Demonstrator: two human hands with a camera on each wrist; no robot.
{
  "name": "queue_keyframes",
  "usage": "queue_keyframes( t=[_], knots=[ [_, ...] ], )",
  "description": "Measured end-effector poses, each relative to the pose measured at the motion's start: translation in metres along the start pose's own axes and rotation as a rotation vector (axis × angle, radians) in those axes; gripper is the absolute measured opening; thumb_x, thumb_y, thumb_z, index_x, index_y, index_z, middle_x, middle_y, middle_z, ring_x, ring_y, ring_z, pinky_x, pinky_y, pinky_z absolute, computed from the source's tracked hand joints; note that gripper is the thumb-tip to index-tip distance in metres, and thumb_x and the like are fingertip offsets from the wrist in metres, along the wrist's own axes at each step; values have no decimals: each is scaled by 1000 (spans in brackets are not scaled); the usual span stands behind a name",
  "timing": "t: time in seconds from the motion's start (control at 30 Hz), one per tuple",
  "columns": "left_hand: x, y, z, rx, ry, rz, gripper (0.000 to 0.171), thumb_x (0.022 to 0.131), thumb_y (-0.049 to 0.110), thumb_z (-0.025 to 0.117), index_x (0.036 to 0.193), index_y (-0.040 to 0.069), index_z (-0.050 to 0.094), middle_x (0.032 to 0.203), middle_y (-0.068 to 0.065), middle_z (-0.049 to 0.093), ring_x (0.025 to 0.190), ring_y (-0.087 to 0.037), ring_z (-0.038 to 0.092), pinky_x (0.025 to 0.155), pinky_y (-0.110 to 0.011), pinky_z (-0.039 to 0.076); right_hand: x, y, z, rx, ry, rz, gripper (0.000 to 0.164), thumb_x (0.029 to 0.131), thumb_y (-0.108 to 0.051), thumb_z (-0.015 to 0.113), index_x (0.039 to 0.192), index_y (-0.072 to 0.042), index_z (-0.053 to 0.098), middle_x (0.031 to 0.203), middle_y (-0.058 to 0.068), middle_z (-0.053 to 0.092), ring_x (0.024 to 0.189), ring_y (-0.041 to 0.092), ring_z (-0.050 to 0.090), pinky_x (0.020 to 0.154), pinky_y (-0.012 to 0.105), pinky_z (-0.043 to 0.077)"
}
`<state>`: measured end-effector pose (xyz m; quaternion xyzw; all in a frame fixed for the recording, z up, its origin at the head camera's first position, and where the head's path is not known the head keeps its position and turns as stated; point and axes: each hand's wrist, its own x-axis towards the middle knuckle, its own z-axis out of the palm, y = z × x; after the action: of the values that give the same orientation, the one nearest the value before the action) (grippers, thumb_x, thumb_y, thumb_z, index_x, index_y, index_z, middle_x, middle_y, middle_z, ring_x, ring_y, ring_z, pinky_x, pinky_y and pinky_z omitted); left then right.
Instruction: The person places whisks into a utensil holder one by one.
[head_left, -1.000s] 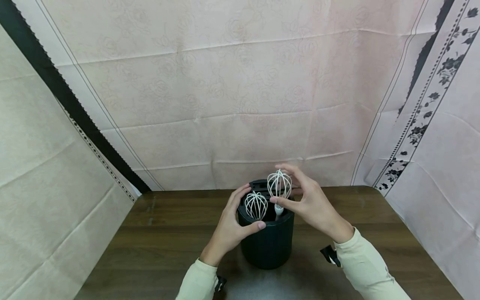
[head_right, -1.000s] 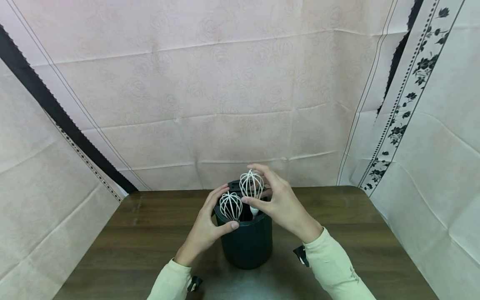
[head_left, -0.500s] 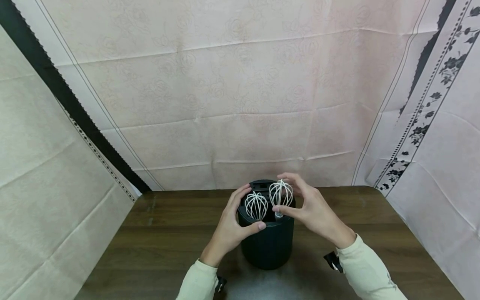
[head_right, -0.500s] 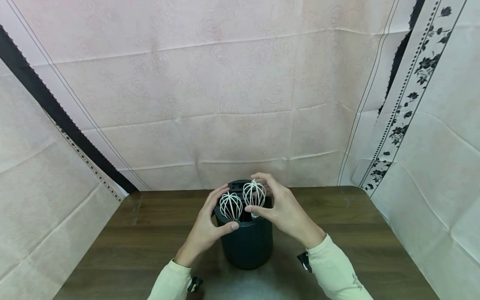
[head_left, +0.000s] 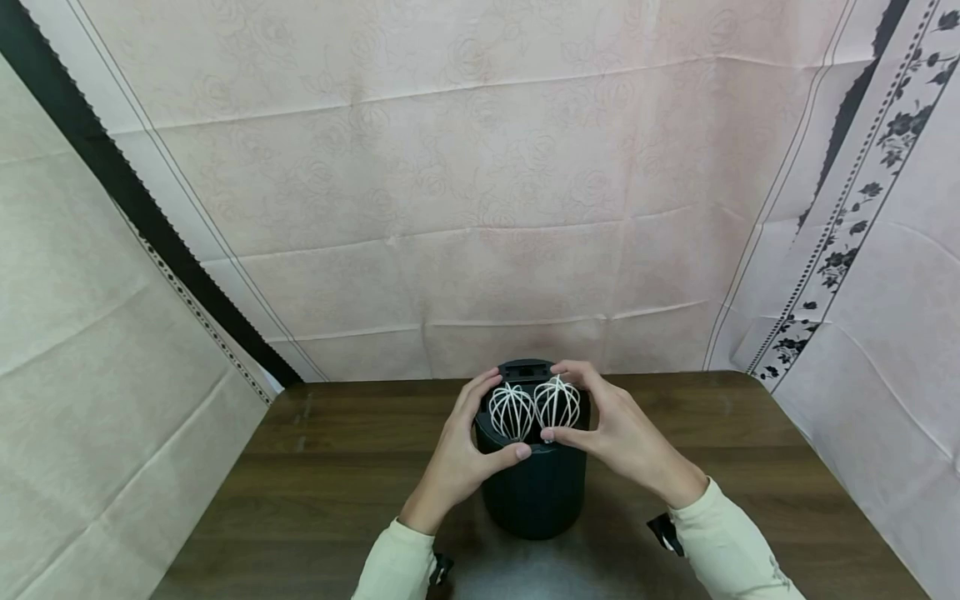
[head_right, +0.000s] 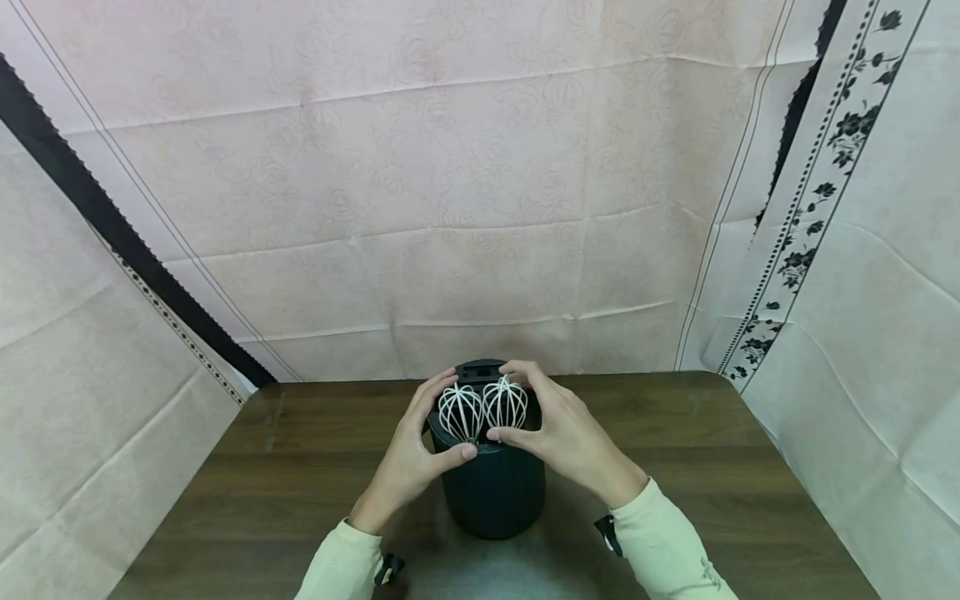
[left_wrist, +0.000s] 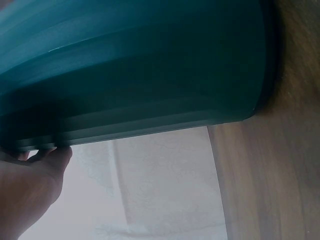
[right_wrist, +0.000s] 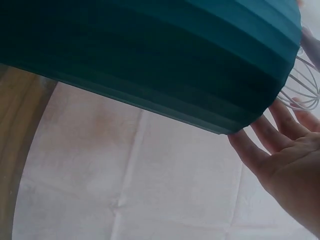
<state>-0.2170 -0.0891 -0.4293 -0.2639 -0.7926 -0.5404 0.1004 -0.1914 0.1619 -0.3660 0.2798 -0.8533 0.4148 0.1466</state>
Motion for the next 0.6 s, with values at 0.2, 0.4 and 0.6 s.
queue_keyframes(
  t=[0.2, 0.4, 0.6],
  knots=[
    [-1, 0, 0, 4, 1, -1, 91, 85, 39, 89, 161, 28, 41, 168, 16, 31, 152, -16, 35, 122, -59, 32, -2, 1, 3, -21, -2, 11, 76, 85, -23, 91, 147, -18, 47, 137, 13, 65, 129, 31, 62, 107, 59, 50],
    [-1, 0, 0, -2, -2, -11, 91, 85, 40, 89, 161, 29, 41, 167, 18, 31, 152, -16, 35, 122, -59, 32, -5, 4, 6, -21, 12, 3, 69, 90, -27, 87, 149, -18, 50, 137, 8, 65, 126, 27, 62, 105, 59, 50],
    [0, 1, 0, 0, -1, -5, 90, 85, 40, 88, 161, 29, 41, 168, 17, 31, 152, -16, 35, 121, -60, 33, -5, 7, 11, -41, 65, -24, 61, 91, -26, 86, 144, -16, 57, 138, 2, 64, 128, 23, 61, 108, 55, 50]
  ],
)
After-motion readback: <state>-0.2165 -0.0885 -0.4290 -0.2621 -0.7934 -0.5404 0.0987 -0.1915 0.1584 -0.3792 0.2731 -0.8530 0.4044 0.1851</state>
